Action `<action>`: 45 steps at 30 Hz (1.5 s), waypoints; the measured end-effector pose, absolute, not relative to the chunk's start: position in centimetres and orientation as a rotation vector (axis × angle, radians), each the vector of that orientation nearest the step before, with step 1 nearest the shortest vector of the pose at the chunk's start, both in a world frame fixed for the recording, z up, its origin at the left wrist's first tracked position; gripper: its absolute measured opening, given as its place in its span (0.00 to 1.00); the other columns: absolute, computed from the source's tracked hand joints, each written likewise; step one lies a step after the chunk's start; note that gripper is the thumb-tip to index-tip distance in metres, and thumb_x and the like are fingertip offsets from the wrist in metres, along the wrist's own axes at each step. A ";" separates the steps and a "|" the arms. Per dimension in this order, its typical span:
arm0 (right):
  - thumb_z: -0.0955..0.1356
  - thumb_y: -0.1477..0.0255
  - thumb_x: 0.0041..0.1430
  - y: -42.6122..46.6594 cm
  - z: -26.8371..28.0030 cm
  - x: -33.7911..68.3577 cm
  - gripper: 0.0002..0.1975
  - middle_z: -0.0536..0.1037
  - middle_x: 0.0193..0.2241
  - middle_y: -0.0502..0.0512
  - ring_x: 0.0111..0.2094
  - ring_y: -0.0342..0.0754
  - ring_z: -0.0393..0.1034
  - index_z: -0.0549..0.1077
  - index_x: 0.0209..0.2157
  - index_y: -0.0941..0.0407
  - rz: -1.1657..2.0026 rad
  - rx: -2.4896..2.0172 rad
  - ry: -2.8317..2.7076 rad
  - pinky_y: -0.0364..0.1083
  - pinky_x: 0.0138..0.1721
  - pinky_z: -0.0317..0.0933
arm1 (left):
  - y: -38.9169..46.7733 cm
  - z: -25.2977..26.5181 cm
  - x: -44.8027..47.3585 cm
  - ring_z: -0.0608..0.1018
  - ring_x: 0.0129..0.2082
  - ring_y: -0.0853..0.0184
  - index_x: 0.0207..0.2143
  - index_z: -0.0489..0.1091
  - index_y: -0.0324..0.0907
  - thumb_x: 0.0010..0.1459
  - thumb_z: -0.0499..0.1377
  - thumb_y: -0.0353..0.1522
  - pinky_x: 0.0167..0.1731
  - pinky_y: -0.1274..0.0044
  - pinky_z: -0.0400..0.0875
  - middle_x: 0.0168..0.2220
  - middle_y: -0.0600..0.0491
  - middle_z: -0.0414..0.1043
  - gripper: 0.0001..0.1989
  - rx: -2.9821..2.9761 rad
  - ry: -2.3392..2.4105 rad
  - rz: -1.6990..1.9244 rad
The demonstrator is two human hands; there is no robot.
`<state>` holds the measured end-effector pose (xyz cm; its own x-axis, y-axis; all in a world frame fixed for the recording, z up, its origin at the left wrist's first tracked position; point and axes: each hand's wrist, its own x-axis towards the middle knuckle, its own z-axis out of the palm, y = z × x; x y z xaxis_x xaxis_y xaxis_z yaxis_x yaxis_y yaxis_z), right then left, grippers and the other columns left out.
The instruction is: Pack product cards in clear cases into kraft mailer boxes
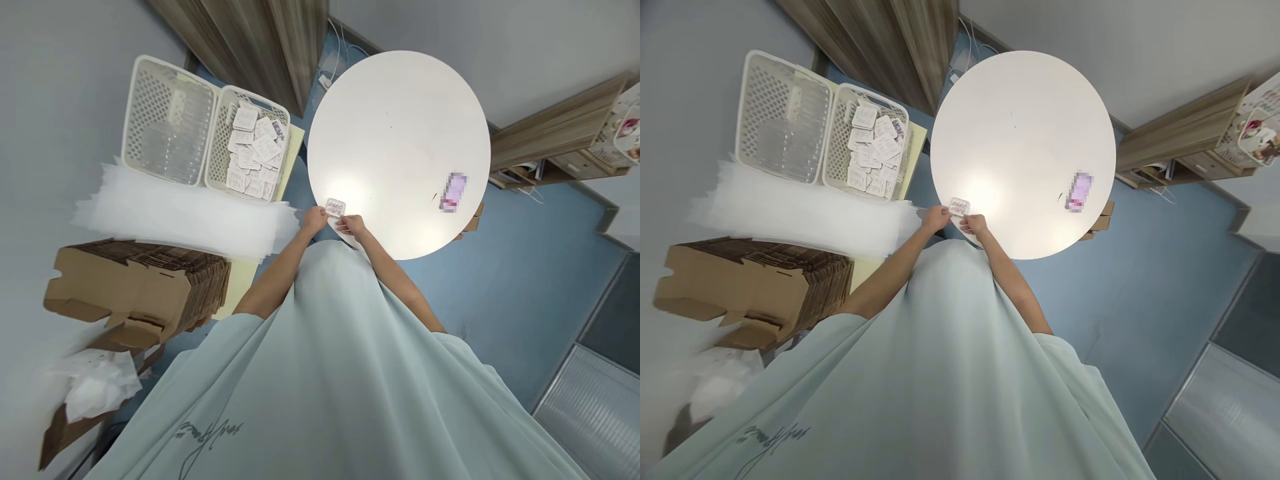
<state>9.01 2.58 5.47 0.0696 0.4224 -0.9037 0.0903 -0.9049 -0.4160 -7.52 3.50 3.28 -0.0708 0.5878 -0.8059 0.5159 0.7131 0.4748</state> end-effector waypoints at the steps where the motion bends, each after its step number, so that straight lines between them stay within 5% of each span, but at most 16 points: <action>1: 0.70 0.76 0.80 2.5 5.5 9.1 0.13 0.87 0.33 0.56 0.27 0.40 0.78 0.77 0.35 0.59 1.920 -2.097 -0.525 0.39 0.32 0.73 | 3.4 3.3 -7.6 0.87 0.49 0.57 0.65 0.76 0.32 0.70 0.62 0.28 0.56 0.71 0.75 0.48 0.41 0.88 0.23 0.861 1.702 0.090; 10: 0.70 0.74 0.75 0.7 7.5 10.0 0.05 0.88 0.41 0.55 0.30 0.41 0.79 0.81 0.45 0.56 1.880 -2.021 -0.974 0.41 0.35 0.74 | -1.4 6.5 -11.2 0.90 0.51 0.55 0.66 0.76 0.34 0.73 0.61 0.32 0.52 0.68 0.84 0.60 0.37 0.85 0.23 0.712 1.508 0.437; 18: 0.70 0.66 0.74 1.4 9.3 4.1 0.14 0.89 0.45 0.57 0.41 0.53 0.85 0.83 0.54 0.55 1.786 -1.753 -1.851 0.54 0.54 0.78 | -8.4 8.2 -20.3 0.86 0.60 0.52 0.61 0.79 0.42 0.68 0.63 0.34 0.63 0.61 0.81 0.66 0.41 0.81 0.21 0.657 1.866 0.742; 24: 0.70 0.66 0.74 3.0 9.8 -5.1 0.16 0.89 0.48 0.59 0.44 0.55 0.84 0.84 0.57 0.55 1.706 -1.422 -2.339 0.54 0.56 0.76 | -10.7 5.9 -26.6 0.80 0.67 0.48 0.63 0.77 0.43 0.67 0.64 0.33 0.65 0.57 0.80 0.67 0.37 0.76 0.23 0.583 2.165 0.783; 32: 0.69 0.66 0.77 2.5 10.5 -13.6 0.16 0.89 0.50 0.57 0.43 0.53 0.84 0.83 0.59 0.53 1.711 -1.191 -2.584 0.52 0.56 0.75 | -8.9 2.1 -29.4 0.68 0.76 0.38 0.66 0.73 0.36 0.66 0.60 0.27 0.76 0.47 0.62 0.75 0.30 0.66 0.26 0.950 2.169 0.572; 45: 0.69 0.65 0.77 2.4 10.9 -11.9 0.16 0.89 0.50 0.58 0.45 0.54 0.84 0.84 0.58 0.54 1.698 -1.367 -2.580 0.53 0.57 0.75 | -8.5 2.1 -29.8 0.77 0.61 0.39 0.48 0.82 0.41 0.73 0.53 0.27 0.63 0.50 0.70 0.52 0.33 0.80 0.16 1.129 2.167 0.307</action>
